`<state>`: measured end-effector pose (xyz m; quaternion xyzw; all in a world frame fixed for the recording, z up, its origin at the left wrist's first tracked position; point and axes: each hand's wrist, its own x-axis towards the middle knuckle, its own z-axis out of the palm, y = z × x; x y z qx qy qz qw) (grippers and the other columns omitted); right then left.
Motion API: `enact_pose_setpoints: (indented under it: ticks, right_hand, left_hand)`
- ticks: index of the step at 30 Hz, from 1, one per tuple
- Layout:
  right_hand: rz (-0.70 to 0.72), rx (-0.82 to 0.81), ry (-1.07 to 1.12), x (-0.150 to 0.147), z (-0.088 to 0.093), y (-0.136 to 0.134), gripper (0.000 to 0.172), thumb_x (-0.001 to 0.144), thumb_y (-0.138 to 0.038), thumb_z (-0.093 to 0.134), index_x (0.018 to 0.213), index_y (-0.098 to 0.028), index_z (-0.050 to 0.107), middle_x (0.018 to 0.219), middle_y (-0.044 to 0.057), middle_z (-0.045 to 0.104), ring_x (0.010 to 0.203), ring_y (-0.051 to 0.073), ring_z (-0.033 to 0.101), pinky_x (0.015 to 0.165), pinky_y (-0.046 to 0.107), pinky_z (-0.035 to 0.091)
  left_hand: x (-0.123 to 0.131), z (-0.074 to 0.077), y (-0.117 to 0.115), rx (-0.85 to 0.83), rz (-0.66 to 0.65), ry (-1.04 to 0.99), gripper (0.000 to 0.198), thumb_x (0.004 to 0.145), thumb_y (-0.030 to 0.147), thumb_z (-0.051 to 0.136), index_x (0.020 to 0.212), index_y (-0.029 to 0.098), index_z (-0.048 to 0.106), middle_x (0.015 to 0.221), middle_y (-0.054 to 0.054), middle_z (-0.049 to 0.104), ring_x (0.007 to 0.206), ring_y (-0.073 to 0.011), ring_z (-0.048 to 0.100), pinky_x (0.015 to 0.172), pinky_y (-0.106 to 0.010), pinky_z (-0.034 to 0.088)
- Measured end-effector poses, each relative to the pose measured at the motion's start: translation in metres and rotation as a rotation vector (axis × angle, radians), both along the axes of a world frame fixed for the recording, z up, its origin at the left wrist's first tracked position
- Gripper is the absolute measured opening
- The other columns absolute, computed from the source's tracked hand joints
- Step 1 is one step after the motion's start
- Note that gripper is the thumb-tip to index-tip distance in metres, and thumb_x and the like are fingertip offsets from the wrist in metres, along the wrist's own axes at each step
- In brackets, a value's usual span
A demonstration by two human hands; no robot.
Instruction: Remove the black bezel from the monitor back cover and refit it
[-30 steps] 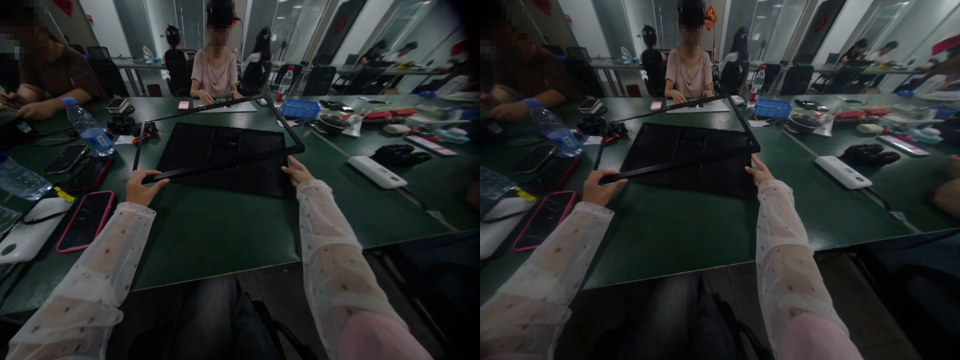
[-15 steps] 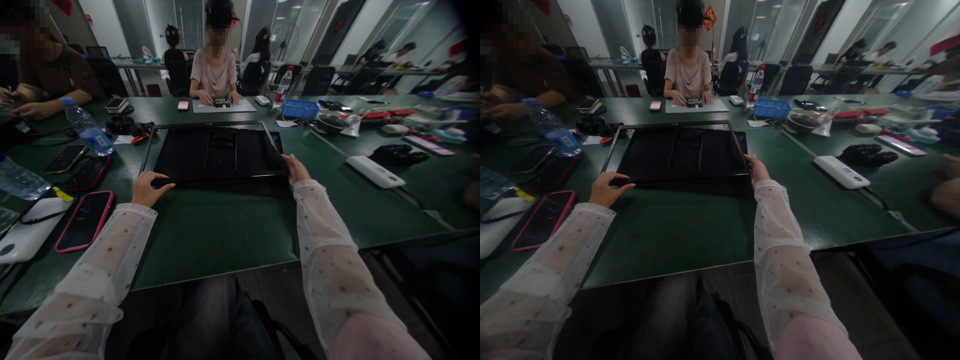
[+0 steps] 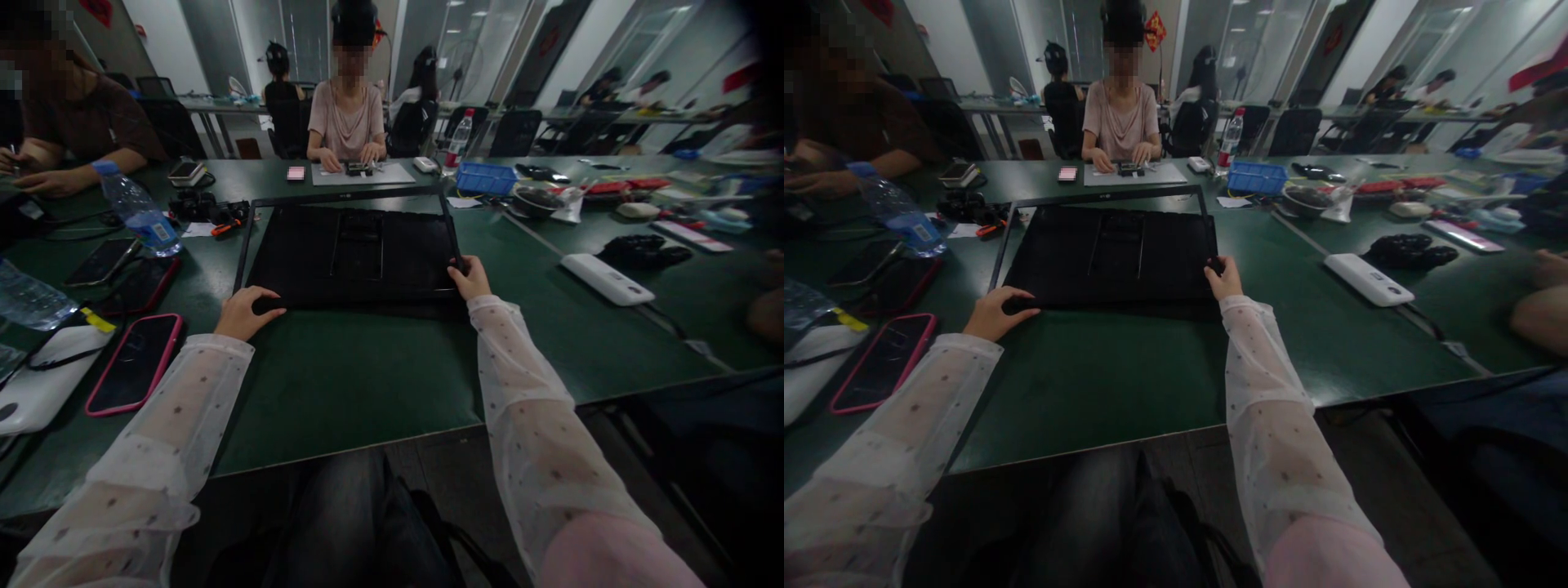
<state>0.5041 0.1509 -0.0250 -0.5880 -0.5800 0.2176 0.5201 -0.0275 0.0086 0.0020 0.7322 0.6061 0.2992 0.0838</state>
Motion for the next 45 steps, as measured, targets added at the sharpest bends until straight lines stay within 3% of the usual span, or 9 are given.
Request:
enact_pose_setpoints:
  ticks: [7, 15, 18, 22, 28, 34, 38, 41, 45]
  right_hand:
    - [-0.079, 0.050, -0.006, -0.002, 0.006, -0.011, 0.031, 0.077, -0.034, 0.070, 0.103, -0.026, 0.055, 0.118, 0.013, 0.070, 0.118, 0.031, 0.068, 0.119, 0.058, 0.046]
    - [-0.230, 0.084, -0.080, 0.000, 0.002, -0.016, 0.022, 0.079, -0.033, 0.066, 0.100, -0.025, 0.064, 0.110, 0.012, 0.073, 0.112, 0.031, 0.068, 0.113, 0.055, 0.051]
    - [-0.212, 0.073, -0.055, 0.001, 0.000, -0.010, 0.023, 0.079, -0.031, 0.065, 0.101, -0.024, 0.065, 0.113, 0.013, 0.074, 0.112, 0.031, 0.069, 0.113, 0.054, 0.051]
    - [-0.159, 0.054, -0.014, 0.005, -0.003, -0.001, 0.026, 0.078, -0.029, 0.066, 0.103, -0.022, 0.064, 0.114, 0.013, 0.074, 0.114, 0.031, 0.071, 0.112, 0.054, 0.052]
    - [-0.120, 0.023, 0.000, 0.006, -0.007, 0.002, 0.030, 0.079, -0.036, 0.072, 0.105, -0.023, 0.064, 0.113, 0.013, 0.075, 0.118, 0.032, 0.071, 0.116, 0.059, 0.050]
    - [-0.115, 0.023, -0.015, 0.005, -0.011, -0.005, 0.038, 0.079, -0.038, 0.071, 0.113, -0.024, 0.063, 0.116, 0.013, 0.076, 0.121, 0.033, 0.071, 0.117, 0.058, 0.050]
    - [-0.146, -0.018, -0.060, 0.002, -0.011, -0.011, 0.042, 0.080, -0.036, 0.070, 0.119, -0.021, 0.064, 0.122, 0.017, 0.074, 0.123, 0.035, 0.070, 0.120, 0.058, 0.047]
    - [-0.165, -0.023, -0.093, 0.001, -0.010, -0.016, 0.041, 0.079, -0.034, 0.069, 0.118, -0.021, 0.066, 0.122, 0.015, 0.075, 0.124, 0.035, 0.070, 0.120, 0.058, 0.047]
    - [-0.166, 0.016, -0.118, -0.001, -0.009, -0.019, 0.039, 0.079, -0.034, 0.067, 0.116, -0.023, 0.068, 0.120, 0.014, 0.076, 0.123, 0.035, 0.070, 0.120, 0.058, 0.048]
  left_hand:
    - [0.002, 0.001, 0.000, 0.016, -0.016, 0.013, 0.029, 0.084, 0.046, 0.082, 0.106, 0.027, 0.078, 0.117, -0.009, 0.077, 0.114, -0.0314, 0.068, 0.099, -0.047, 0.052]
    - [0.003, 0.003, 0.000, 0.017, 0.052, 0.102, 0.025, 0.086, 0.042, 0.082, 0.108, 0.031, 0.080, 0.119, -0.008, 0.078, 0.118, -0.0328, 0.067, 0.106, -0.052, 0.039]
    - [0.001, 0.003, 0.001, 0.024, 0.055, 0.118, 0.024, 0.083, 0.046, 0.084, 0.101, 0.030, 0.081, 0.112, -0.007, 0.079, 0.114, -0.0325, 0.068, 0.105, -0.051, 0.039]
    - [-0.004, 0.004, 0.000, -0.023, -0.042, 0.119, 0.031, 0.080, 0.054, 0.085, 0.094, 0.027, 0.080, 0.099, -0.006, 0.079, 0.098, -0.0274, 0.071, 0.099, -0.045, 0.044]
    - [-0.009, 0.008, -0.003, -0.059, -0.096, 0.096, 0.040, 0.082, 0.066, 0.077, 0.092, 0.027, 0.080, 0.099, -0.007, 0.080, 0.092, -0.0254, 0.072, 0.090, -0.040, 0.050]
    - [-0.005, 0.007, -0.003, 0.063, 0.006, 0.087, 0.030, 0.093, 0.054, 0.066, 0.087, 0.028, 0.079, 0.099, -0.008, 0.079, 0.100, -0.0285, 0.070, 0.099, -0.047, 0.050]
    - [-0.010, 0.004, 0.000, 0.276, 0.298, -0.003, 0.036, 0.091, 0.049, 0.068, 0.115, 0.025, 0.078, 0.126, -0.014, 0.072, 0.116, -0.0317, 0.066, 0.107, -0.049, 0.048]
    - [-0.017, 0.000, 0.003, 0.124, 0.449, -0.060, 0.053, 0.088, 0.051, 0.070, 0.130, 0.019, 0.072, 0.127, -0.017, 0.070, 0.105, -0.0304, 0.070, 0.102, -0.048, 0.053]
    - [-0.024, -0.005, 0.005, -0.042, 0.443, -0.045, 0.055, 0.090, 0.051, 0.063, 0.129, 0.014, 0.073, 0.118, -0.017, 0.075, 0.100, -0.0293, 0.072, 0.100, -0.046, 0.054]
